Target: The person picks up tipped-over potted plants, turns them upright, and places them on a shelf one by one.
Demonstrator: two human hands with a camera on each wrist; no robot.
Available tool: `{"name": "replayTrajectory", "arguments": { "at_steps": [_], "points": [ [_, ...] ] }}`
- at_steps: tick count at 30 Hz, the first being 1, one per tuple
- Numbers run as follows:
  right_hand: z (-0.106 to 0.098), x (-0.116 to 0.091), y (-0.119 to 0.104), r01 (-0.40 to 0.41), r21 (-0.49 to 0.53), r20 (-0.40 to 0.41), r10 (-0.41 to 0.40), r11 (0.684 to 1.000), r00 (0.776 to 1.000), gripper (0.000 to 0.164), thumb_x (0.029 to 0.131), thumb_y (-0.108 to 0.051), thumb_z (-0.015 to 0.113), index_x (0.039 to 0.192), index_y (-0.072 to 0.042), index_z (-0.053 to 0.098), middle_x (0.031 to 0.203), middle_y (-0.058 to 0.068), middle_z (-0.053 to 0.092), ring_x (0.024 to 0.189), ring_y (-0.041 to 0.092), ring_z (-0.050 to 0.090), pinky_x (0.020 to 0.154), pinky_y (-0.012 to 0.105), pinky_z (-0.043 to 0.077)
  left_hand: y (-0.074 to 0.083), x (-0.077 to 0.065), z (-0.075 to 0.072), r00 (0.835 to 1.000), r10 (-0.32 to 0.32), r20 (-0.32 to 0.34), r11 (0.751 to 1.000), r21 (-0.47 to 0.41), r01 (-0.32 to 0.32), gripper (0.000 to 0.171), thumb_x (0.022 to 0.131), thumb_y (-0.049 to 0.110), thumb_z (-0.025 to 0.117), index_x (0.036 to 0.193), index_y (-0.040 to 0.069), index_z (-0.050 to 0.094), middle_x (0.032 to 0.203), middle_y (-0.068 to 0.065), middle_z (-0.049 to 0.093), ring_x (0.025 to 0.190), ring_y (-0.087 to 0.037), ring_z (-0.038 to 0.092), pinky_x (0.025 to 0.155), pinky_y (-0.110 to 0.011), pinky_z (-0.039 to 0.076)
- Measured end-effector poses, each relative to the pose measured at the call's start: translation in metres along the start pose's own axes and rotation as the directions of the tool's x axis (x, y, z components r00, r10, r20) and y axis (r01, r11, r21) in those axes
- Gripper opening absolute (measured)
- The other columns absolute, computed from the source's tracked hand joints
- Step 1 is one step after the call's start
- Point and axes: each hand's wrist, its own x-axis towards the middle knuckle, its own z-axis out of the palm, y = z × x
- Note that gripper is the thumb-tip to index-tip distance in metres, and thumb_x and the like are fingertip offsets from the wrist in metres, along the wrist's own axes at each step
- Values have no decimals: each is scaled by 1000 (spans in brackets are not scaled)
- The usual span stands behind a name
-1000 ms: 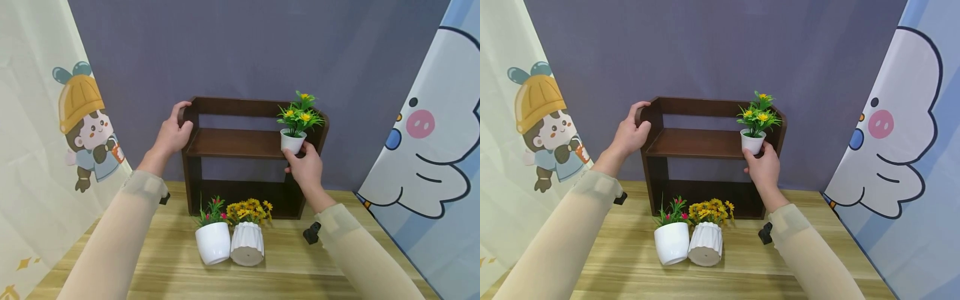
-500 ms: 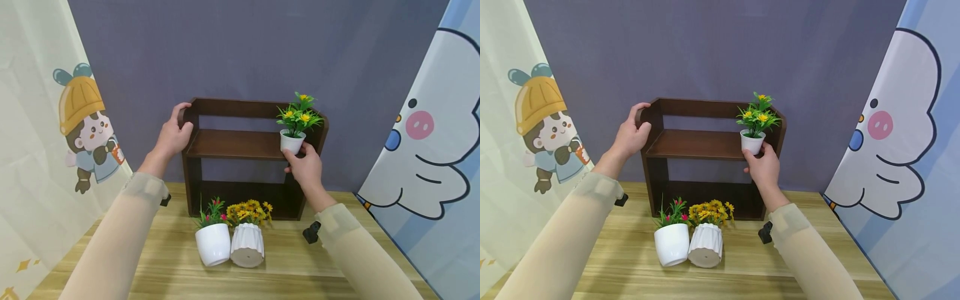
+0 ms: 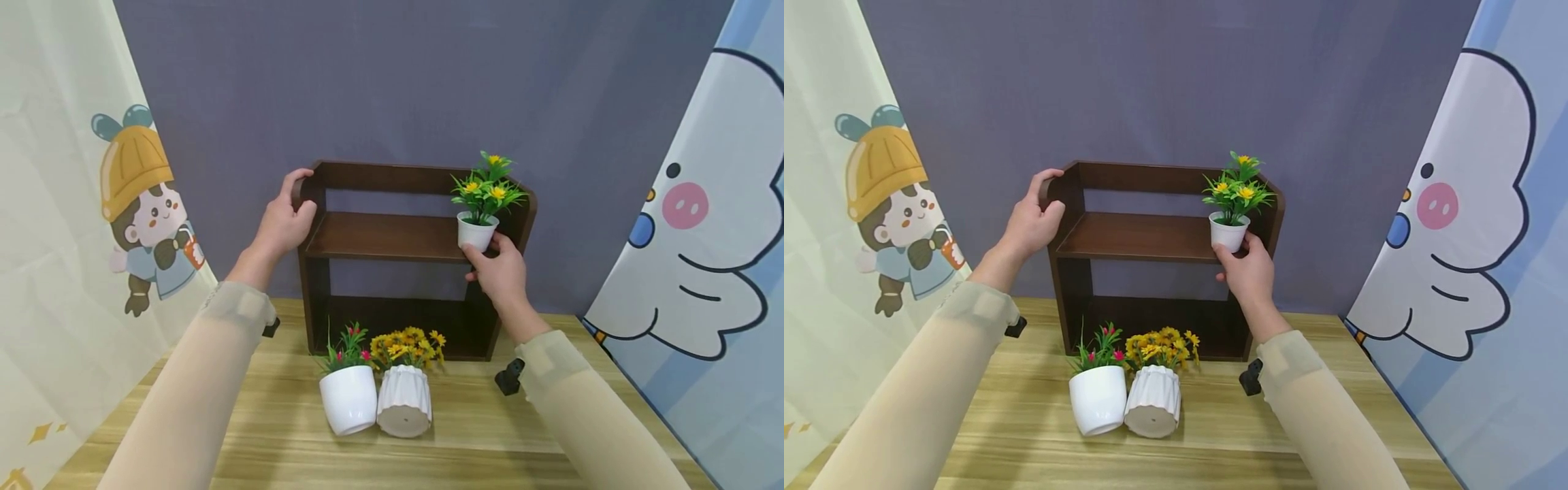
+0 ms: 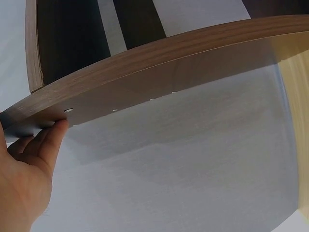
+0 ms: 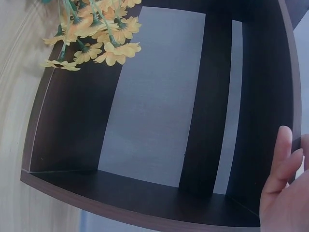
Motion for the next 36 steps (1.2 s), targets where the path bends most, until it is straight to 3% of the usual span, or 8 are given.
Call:
{"name": "replayTrajectory", "arguments": {
  "at_steps": [7,12,18,23,36],
  "points": [
    [-2,0,1,-2,-9,10,3,1000,1000,82,103,-47,74,169,-12,39,164,15,53,73,18,78,65,24,56,1,0,1,1000,-4,-2,1000,-2,4,63,103,30,44,163,46,34,71,-9,52,61,-27,49,59,-41,44],
    [-1,0,3,-1,-24,17,1,1000,1000,82,104,-49,73,169,-14,38,163,13,54,71,11,76,62,27,56,0,-1,1,1000,-5,-1,1000,2,5,64,102,29,44,163,45,34,69,-8,49,59,-27,46,58,-41,43],
    [-1,0,7,5,-19,5,-5,1000,1000,85,103,-53,71,171,-17,36,167,11,51,76,14,78,62,28,58,2,-1,2,1000,-6,2,1000,4,6,63,103,30,44,164,46,34,72,-10,51,59,-27,47,58,-41,43],
    [-3,-4,8,13,-11,2,-13,1000,1000,86,103,-54,71,172,-19,34,169,7,50,71,5,74,61,30,59,3,-1,2,1000,-1,2,1000,6,1,63,104,31,44,164,46,33,71,-8,51,59,-26,46,58,-41,42],
    [-9,-20,14,55,-35,-1,-55,998,998,90,102,-53,73,173,-18,31,174,3,43,75,2,74,59,32,60,3,0,3,1000,-1,-1,1000,9,1,63,104,30,44,164,46,33,71,-9,50,59,-26,46,59,-41,43]
  ]
}}
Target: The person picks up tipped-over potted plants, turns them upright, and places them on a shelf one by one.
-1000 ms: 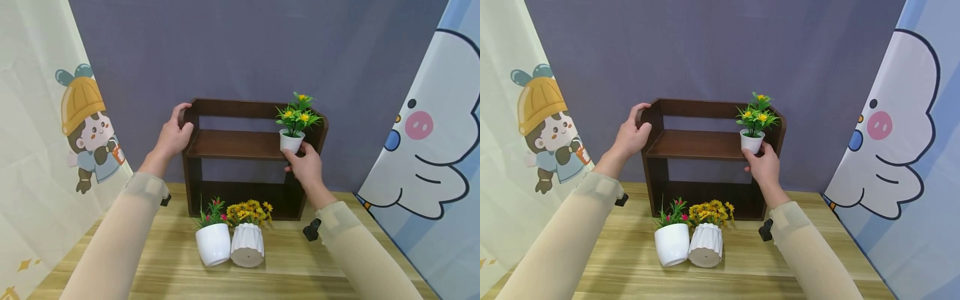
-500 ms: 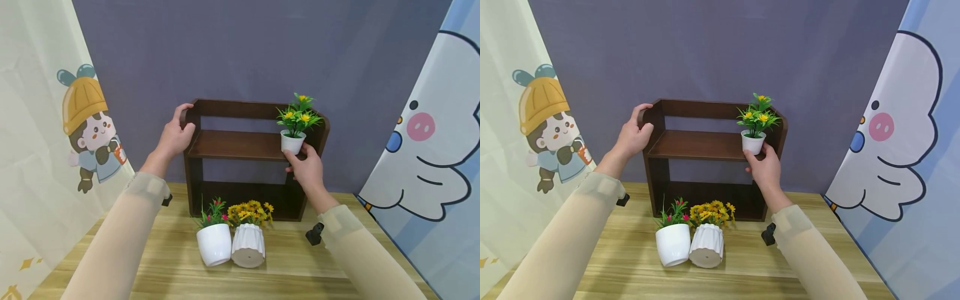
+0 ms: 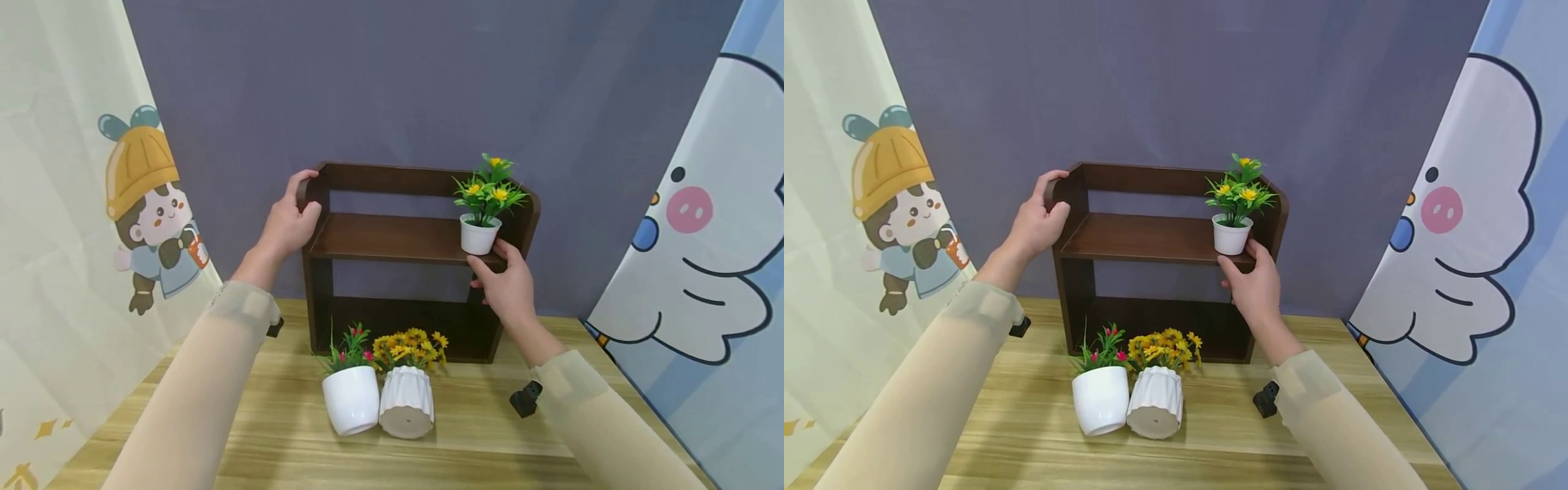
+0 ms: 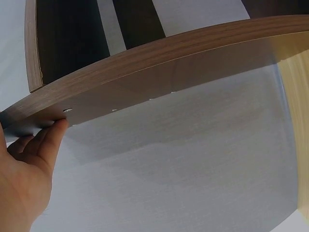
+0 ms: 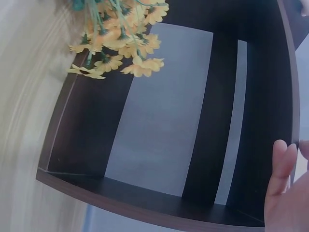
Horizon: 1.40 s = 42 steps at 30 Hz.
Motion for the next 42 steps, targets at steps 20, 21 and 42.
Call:
{"name": "replayTrajectory", "arguments": {
  "at_steps": [20,21,42],
  "points": [
    [-25,-61,23,111,65,186,-122,992,975,81,102,-41,78,167,-13,38,161,13,53,90,2,69,76,23,61,0,1,-1,1000,2,-4,1000,-16,-2,63,104,28,45,163,45,34,73,-9,51,59,-25,46,58,-40,43],
    [-25,-65,26,111,64,212,-122,992,970,80,102,-39,78,167,-12,38,160,13,54,94,2,69,78,22,60,0,1,-1,1000,2,-5,1000,-15,-2,63,104,28,45,163,45,34,73,-9,52,59,-25,46,58,-40,43],
    [8,-135,88,-33,86,559,-21,996,829,77,93,-22,88,156,-5,47,152,28,55,108,22,68,79,29,62,3,0,0,1000,-4,-11,1000,-17,4,63,103,28,45,163,44,35,87,-16,59,69,-30,53,65,-42,46]
  ]
}}
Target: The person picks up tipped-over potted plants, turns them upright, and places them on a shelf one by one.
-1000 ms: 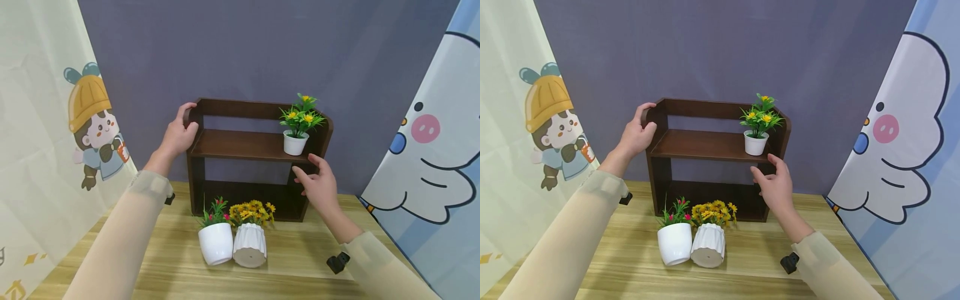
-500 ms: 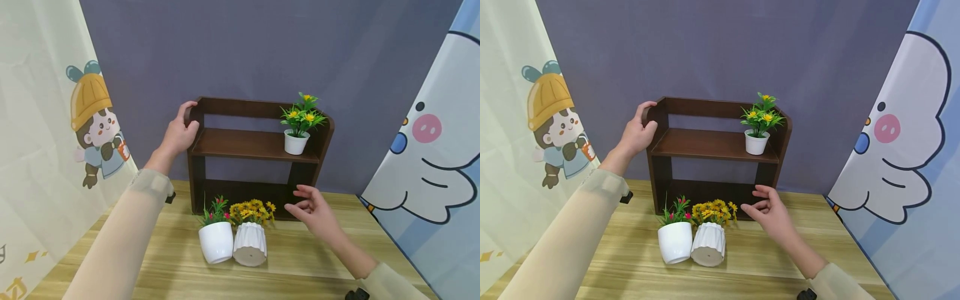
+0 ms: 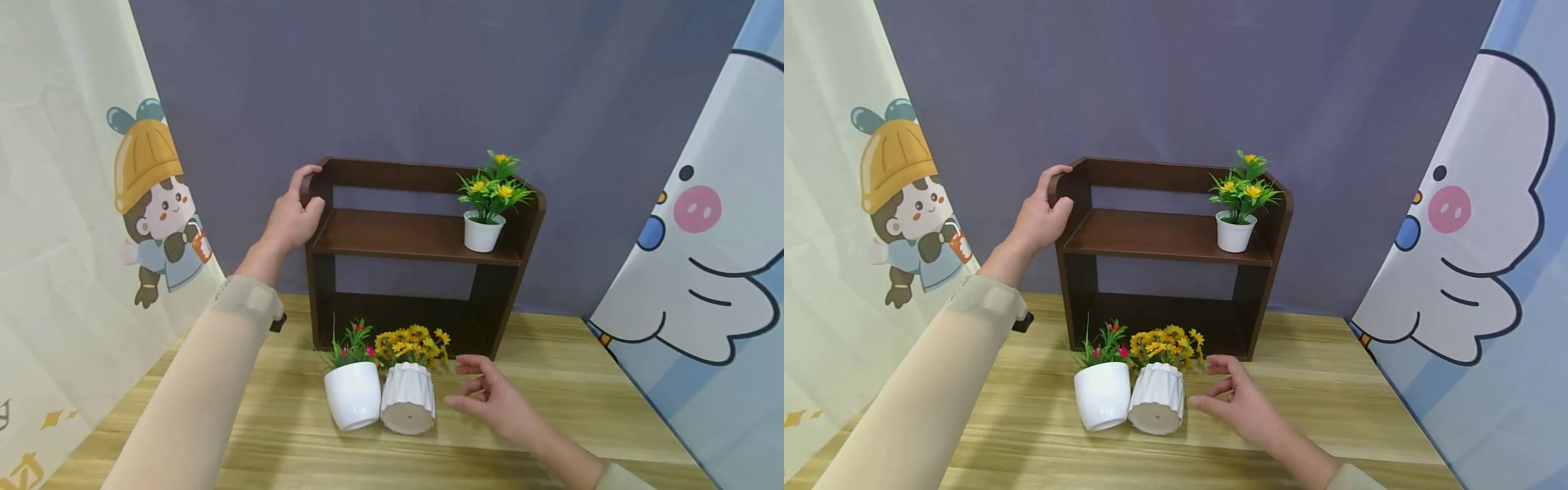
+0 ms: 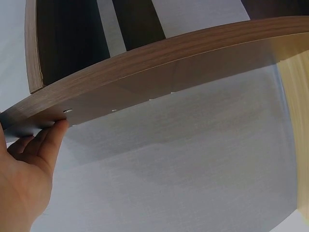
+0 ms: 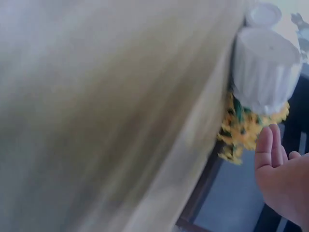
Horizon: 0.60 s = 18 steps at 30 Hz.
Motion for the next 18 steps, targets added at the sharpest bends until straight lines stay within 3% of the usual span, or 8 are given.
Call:
{"name": "replayTrajectory", "arguments": {
  "at_steps": [10,18],
  "points": [
    [38,-11,2,-38,29,50,36,999,998,91,91,-24,90,160,4,38,152,28,53,117,27,65,86,25,59,-1,1,0,1000,-7,-1,1000,1,7,62,104,29,45,163,45,35,96,-20,64,74,-33,56,68,-43,47],
    [65,-9,-1,-89,47,-34,91,995,995,101,92,-29,88,162,9,27,153,33,49,110,26,67,80,30,61,-3,2,1,1000,-12,5,1000,1,12,63,103,30,45,163,47,34,92,-20,62,72,-33,55,66,-43,46]
  ]
}}
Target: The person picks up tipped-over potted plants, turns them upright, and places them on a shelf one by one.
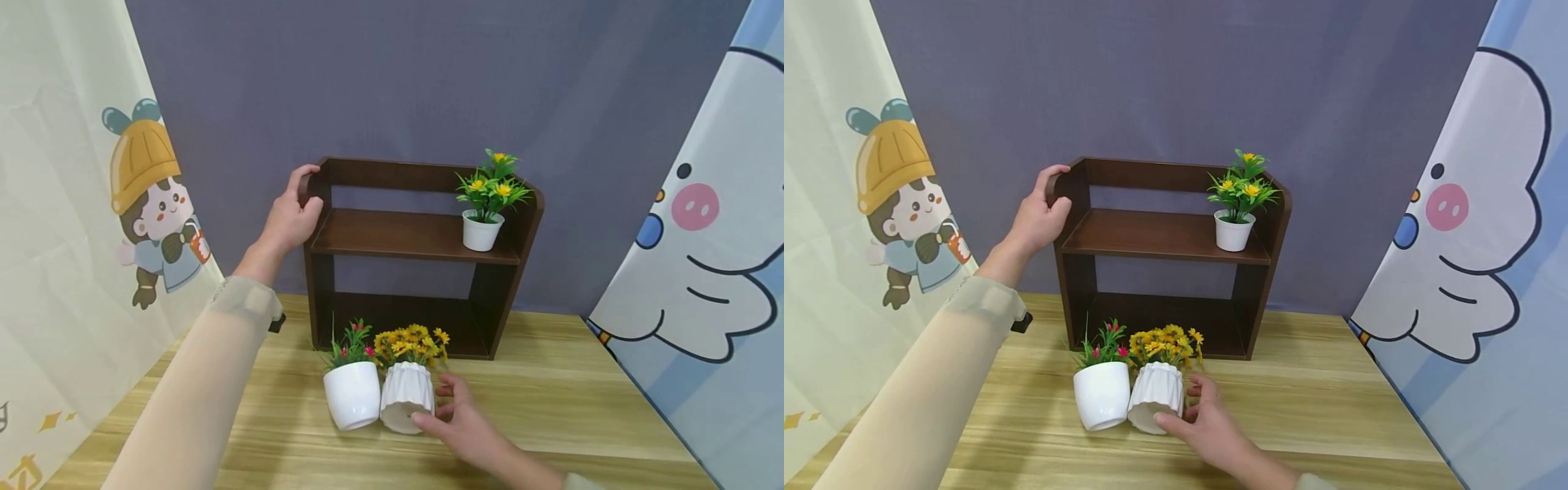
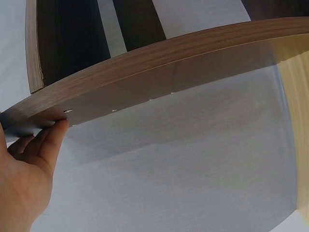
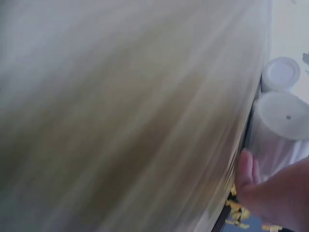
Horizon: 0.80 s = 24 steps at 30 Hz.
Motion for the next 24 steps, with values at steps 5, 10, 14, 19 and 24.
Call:
{"name": "replayTrajectory", "arguments": {
  "at_steps": [5,10,14,19,24],
  "points": [
    [12,5,-2,-19,21,-49,20,1000,999,103,92,-32,88,162,10,25,150,34,48,107,25,67,79,32,61,0,0,0,1000,3,-4,1000,3,-3,63,104,30,45,163,46,34,93,-20,63,73,-33,56,67,-43,47],
    [18,14,-3,-20,25,-84,22,999,996,103,93,-34,87,161,14,25,143,36,52,114,34,68,89,44,65,1,0,0,1000,5,-5,1000,5,-5,63,103,30,45,163,46,34,90,-20,62,70,-33,55,65,-43,46],
    [22,19,-5,-36,8,-111,37,999,993,106,93,-39,87,160,15,26,142,34,55,121,38,67,100,53,62,2,1,0,1000,13,-12,1000,4,-13,63,103,30,45,163,45,35,86,-17,60,68,-31,54,63,-42,46],
    [26,21,-6,-44,23,-109,47,999,993,109,93,-42,87,161,15,24,141,33,58,125,40,66,106,57,58,0,1,0,1000,17,-17,1000,6,-17,64,102,28,45,163,46,35,69,-5,48,58,-23,44,57,-39,41],
    [27,21,-6,-67,27,-95,69,997,993,111,93,-46,86,162,14,23,143,33,58,129,43,65,108,58,57,-2,1,1,1000,17,-8,1000,7,-17,63,103,28,45,163,47,34,66,-3,45,57,-23,43,56,-39,41]
  ]
}}
